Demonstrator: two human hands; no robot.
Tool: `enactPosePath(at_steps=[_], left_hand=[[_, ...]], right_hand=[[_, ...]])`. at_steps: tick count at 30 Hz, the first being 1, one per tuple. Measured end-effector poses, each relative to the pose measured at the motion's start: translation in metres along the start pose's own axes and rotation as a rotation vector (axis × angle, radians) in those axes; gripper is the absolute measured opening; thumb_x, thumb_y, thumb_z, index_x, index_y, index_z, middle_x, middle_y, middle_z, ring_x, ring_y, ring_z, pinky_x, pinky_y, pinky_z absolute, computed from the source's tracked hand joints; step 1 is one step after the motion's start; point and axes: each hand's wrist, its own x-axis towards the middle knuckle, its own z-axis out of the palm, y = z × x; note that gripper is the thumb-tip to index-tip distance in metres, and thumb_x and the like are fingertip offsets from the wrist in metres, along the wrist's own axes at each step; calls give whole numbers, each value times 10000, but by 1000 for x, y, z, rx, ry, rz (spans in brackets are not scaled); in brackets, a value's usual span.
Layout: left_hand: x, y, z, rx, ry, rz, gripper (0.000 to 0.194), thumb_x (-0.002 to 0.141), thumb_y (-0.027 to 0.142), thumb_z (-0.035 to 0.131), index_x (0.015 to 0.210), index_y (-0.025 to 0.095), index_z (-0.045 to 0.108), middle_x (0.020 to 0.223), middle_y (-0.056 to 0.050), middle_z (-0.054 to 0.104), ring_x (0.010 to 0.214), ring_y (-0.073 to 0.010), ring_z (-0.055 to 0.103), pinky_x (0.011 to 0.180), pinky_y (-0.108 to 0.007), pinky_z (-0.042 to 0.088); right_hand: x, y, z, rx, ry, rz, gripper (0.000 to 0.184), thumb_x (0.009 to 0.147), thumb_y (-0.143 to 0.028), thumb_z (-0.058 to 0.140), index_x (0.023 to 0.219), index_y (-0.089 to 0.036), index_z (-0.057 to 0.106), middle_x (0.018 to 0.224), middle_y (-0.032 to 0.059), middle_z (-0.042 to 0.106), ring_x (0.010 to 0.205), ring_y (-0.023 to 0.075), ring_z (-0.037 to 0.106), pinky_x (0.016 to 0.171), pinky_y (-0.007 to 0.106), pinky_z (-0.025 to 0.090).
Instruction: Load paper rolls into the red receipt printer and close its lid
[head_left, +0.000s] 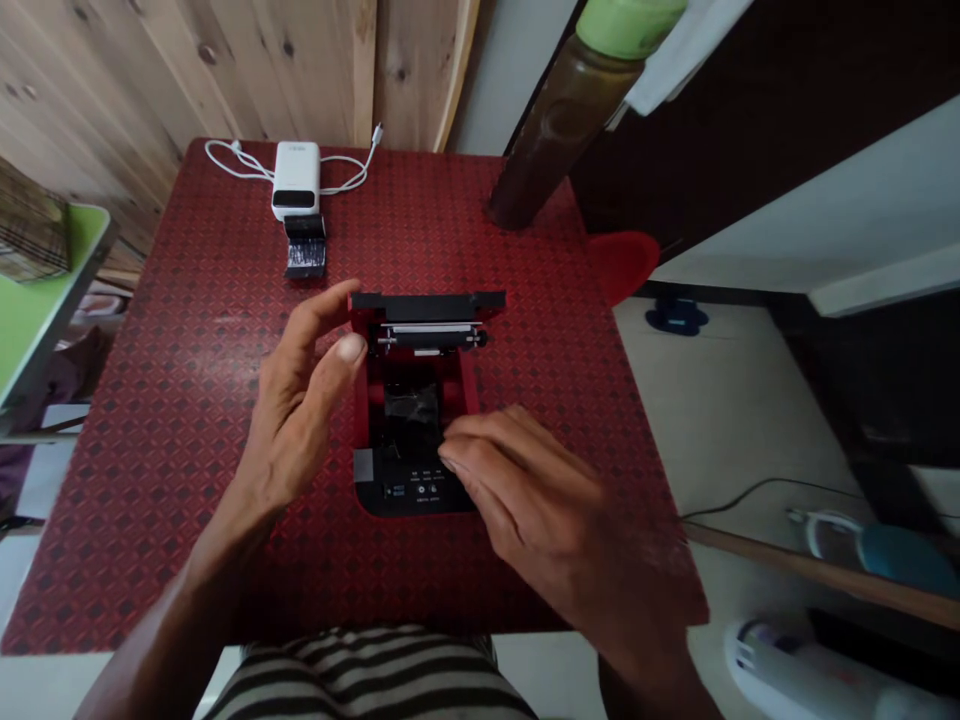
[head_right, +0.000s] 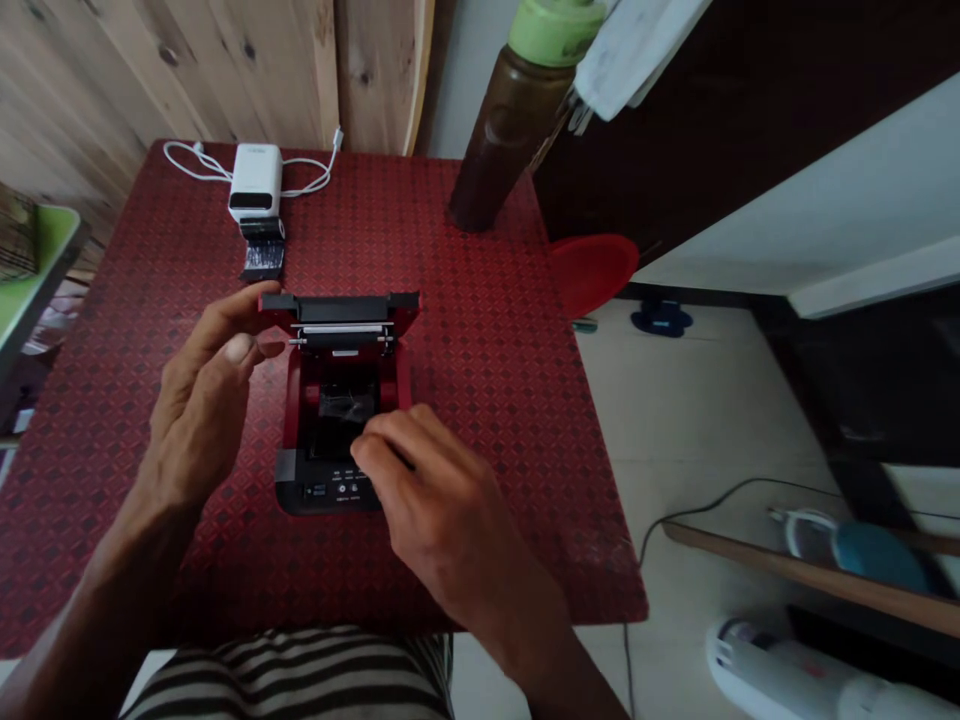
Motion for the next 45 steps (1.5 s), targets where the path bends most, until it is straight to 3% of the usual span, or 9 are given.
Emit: enactPosePath(at_steps=[3,6,8,13,17,31,35,40,45], left_hand=[[-4,7,4,50,55,-31,388,1129,633,655,1140,286,828,1290,-50,815,1344,-318,715,1223,-501,551],[-21,7,5,94,52,-98,285,1065,509,791,940,253,772,1341,-63,791,1429,-337,678,1262,-522,523],[-34,1,6,62,60,-150,214,1007,446,860,1062,254,784,1517,-84,720,1537,-360,615,1302,-543,498],[-56,-14,7,-109,-19,-347,676,1003,506,863,1590,286,610,1639,-134,686,1542,-366,657,1237,-538,592],[-59,-17,7,-149,-57,-408,660,1029,506,839,1595,244,624,1639,-142,708,1494,-349,710,1208,-511,629],[-60,-21,4,-136,-39,-407,669,1003,526,864,1582,248,679,1627,-130,719,1525,-373,677,1281,-560,560],[-76,-21,0,-202,-17,-422,595,1054,523,806,1606,327,697,1703,-67,668,1619,-359,587,1387,-573,428],[-88,-14,-5,-220,-70,-475,642,1014,472,852,1627,392,677,1694,-50,671,1462,-362,707,1199,-529,598],[-85,-11,-1,-221,-22,-500,626,996,420,851,1601,363,700,1611,-55,730,1383,-340,737,1175,-504,588]], right_hand=[[-17,-11,10,-125,86,7,272,1110,0,586,1195,-234,695,1129,90,838,962,224,777,911,398,673],[-28,-18,20,-221,136,4,345,1083,18,604,1278,-252,695,1220,115,863,1099,262,811,997,438,683],[-31,-19,25,-263,169,-3,366,1060,20,640,1291,-258,699,1302,132,868,1194,282,815,1035,455,680],[-27,-14,32,-259,190,9,281,1069,8,650,1198,-240,689,1471,162,828,1440,306,762,1182,492,633],[-25,-10,36,-210,200,-12,262,1094,-1,617,1211,-227,681,1381,99,877,1364,269,813,1197,473,625],[-29,-11,37,-130,198,20,190,1119,-61,645,1263,-177,690,1398,127,862,1392,258,793,1233,453,626],[-45,-14,36,-62,324,90,314,1106,-113,711,1414,-167,681,1417,168,830,1397,264,778,1192,455,666],[-68,-13,50,-77,370,285,654,1095,-407,800,1655,-196,533,1477,206,778,1332,327,801,1050,517,747],[-72,-13,69,-90,445,351,771,1069,-491,826,1715,-253,479,1414,184,815,1197,339,853,961,536,774]])
